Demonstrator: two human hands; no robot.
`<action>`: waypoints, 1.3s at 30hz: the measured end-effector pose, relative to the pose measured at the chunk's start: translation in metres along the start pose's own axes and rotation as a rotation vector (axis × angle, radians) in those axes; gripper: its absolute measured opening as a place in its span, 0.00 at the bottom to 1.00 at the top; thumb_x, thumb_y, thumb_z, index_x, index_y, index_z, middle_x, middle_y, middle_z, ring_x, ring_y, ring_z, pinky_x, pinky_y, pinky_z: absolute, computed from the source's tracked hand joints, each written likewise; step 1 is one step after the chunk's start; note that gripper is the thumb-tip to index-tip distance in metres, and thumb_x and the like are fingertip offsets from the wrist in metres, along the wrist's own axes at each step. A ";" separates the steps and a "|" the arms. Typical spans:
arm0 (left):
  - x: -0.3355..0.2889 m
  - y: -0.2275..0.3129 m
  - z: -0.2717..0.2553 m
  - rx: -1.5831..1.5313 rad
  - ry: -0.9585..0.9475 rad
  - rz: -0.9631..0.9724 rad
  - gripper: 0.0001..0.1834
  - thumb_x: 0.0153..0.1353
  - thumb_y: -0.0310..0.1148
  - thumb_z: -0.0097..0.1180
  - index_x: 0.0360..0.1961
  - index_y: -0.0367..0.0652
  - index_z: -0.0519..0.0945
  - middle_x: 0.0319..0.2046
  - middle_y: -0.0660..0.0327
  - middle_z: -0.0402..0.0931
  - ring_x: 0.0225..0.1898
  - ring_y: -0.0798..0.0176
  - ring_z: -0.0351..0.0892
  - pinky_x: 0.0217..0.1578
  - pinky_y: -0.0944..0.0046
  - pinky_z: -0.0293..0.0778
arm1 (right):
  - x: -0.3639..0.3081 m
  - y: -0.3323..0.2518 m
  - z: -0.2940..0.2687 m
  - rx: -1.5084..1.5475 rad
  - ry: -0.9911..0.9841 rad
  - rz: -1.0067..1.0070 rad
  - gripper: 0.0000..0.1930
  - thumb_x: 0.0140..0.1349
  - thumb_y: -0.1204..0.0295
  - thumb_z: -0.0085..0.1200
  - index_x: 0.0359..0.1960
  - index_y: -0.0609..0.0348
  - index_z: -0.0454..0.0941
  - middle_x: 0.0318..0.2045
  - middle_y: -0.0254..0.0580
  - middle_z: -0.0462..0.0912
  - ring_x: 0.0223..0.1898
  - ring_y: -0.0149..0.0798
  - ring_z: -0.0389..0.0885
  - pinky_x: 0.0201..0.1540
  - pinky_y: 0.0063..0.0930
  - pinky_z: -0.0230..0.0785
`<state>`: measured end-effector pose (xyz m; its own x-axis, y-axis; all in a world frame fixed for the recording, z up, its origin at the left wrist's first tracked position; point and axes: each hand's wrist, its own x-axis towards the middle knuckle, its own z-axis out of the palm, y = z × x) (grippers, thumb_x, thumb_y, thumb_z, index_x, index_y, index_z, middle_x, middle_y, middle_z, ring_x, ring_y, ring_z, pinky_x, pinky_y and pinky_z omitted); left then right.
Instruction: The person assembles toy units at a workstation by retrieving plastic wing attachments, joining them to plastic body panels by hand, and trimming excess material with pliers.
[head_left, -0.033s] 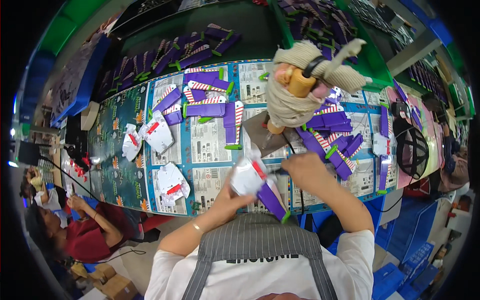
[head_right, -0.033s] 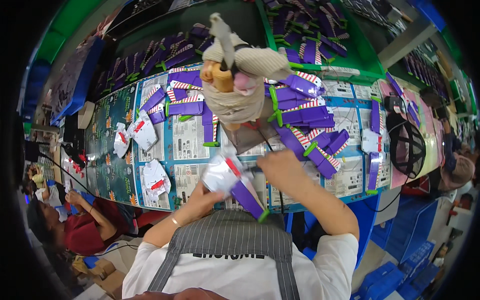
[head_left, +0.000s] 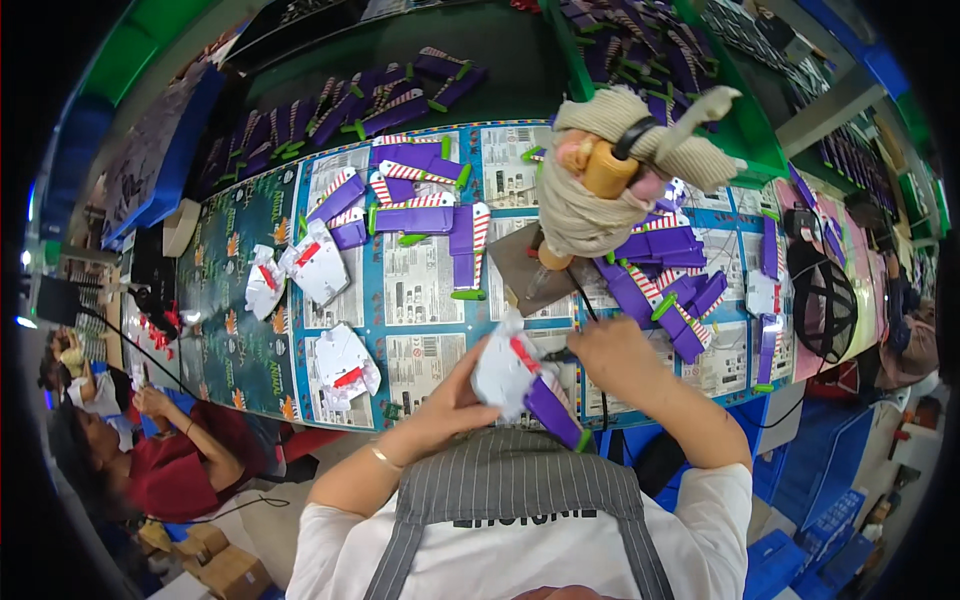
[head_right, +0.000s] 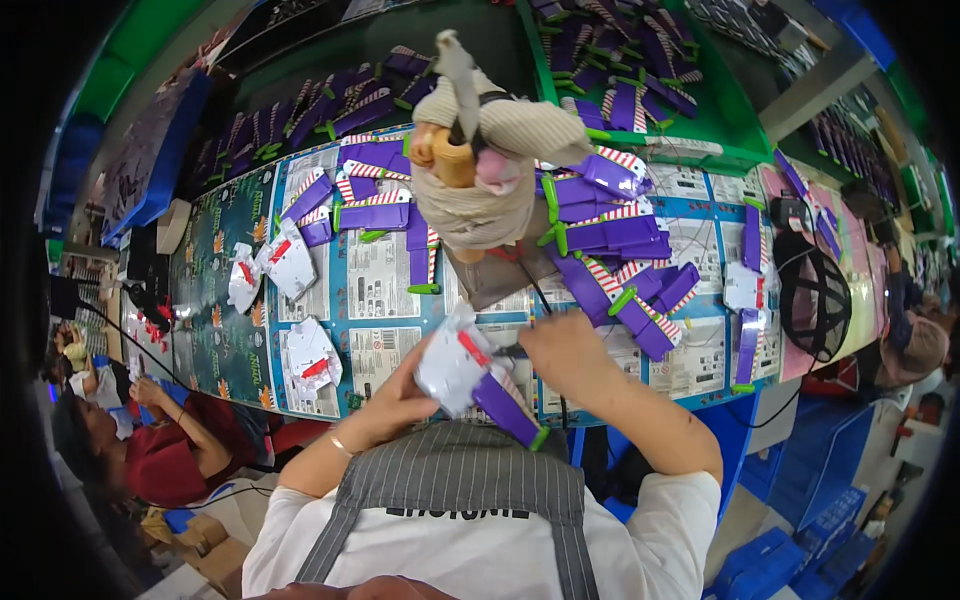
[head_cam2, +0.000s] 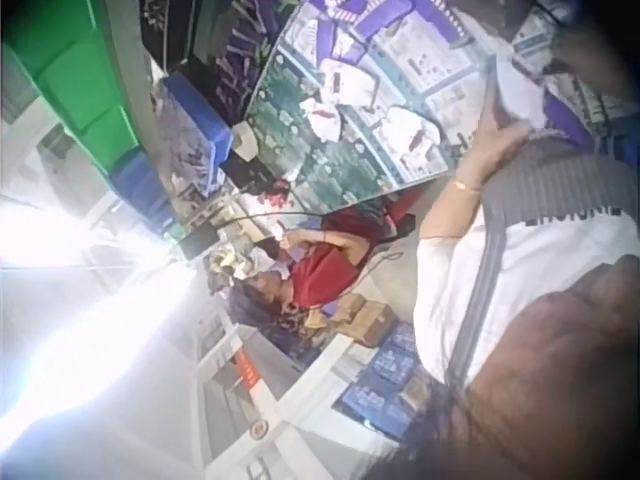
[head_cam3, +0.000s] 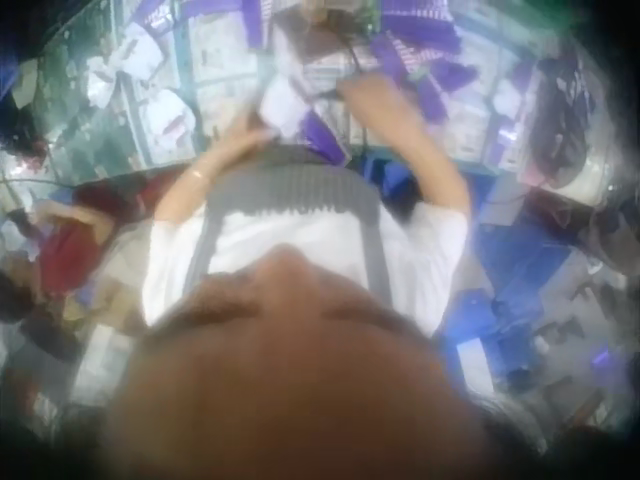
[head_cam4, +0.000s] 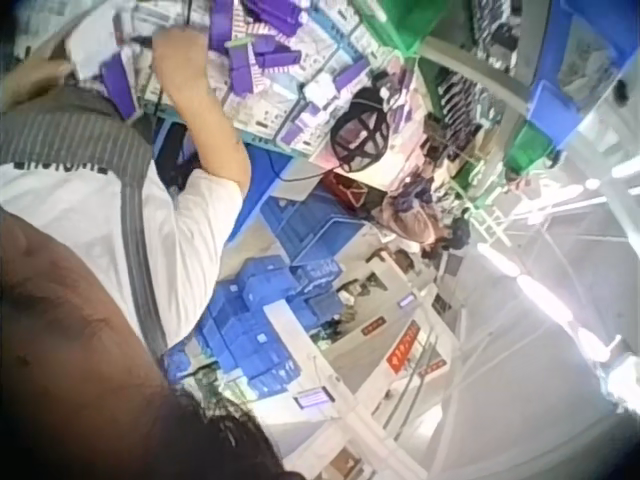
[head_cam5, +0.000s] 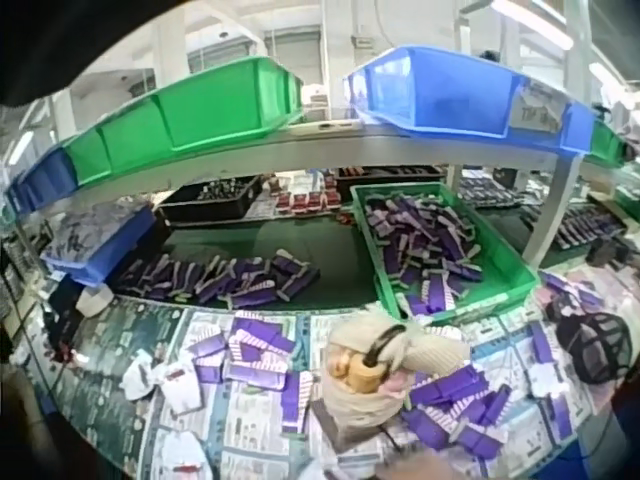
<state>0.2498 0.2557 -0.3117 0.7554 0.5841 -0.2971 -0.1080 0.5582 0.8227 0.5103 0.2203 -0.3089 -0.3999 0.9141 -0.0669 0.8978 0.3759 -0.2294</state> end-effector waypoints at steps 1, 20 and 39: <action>-0.005 0.005 -0.019 0.160 -0.083 -0.022 0.42 0.53 0.28 0.60 0.67 0.47 0.52 0.61 0.57 0.61 0.60 0.61 0.62 0.55 0.58 0.66 | -0.005 -0.007 -0.005 -0.055 -0.080 0.014 0.03 0.45 0.74 0.51 0.24 0.55 0.73 0.19 0.38 0.75 0.25 0.40 0.78 0.29 0.35 0.67; 0.049 0.115 -0.061 1.391 0.521 0.657 0.27 0.55 0.18 0.51 0.58 0.43 0.68 0.29 0.59 0.63 0.27 0.64 0.66 0.27 0.69 0.65 | -0.004 -0.049 0.003 0.515 -0.049 0.254 0.38 0.50 0.72 0.55 0.65 0.48 0.53 0.34 0.51 0.79 0.36 0.52 0.78 0.38 0.42 0.69; -0.011 0.011 -0.052 0.812 0.155 0.030 0.09 0.61 0.30 0.53 0.41 0.38 0.75 0.30 0.59 0.78 0.32 0.67 0.78 0.33 0.69 0.71 | 0.000 -0.033 0.014 0.608 -0.235 0.217 0.17 0.54 0.67 0.54 0.47 0.48 0.69 0.28 0.50 0.80 0.35 0.53 0.79 0.38 0.45 0.67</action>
<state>0.2068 0.2860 -0.3245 0.6558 0.6994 -0.2842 0.4191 -0.0241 0.9076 0.4783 0.2059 -0.3147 -0.3139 0.8761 -0.3659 0.7265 -0.0265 -0.6867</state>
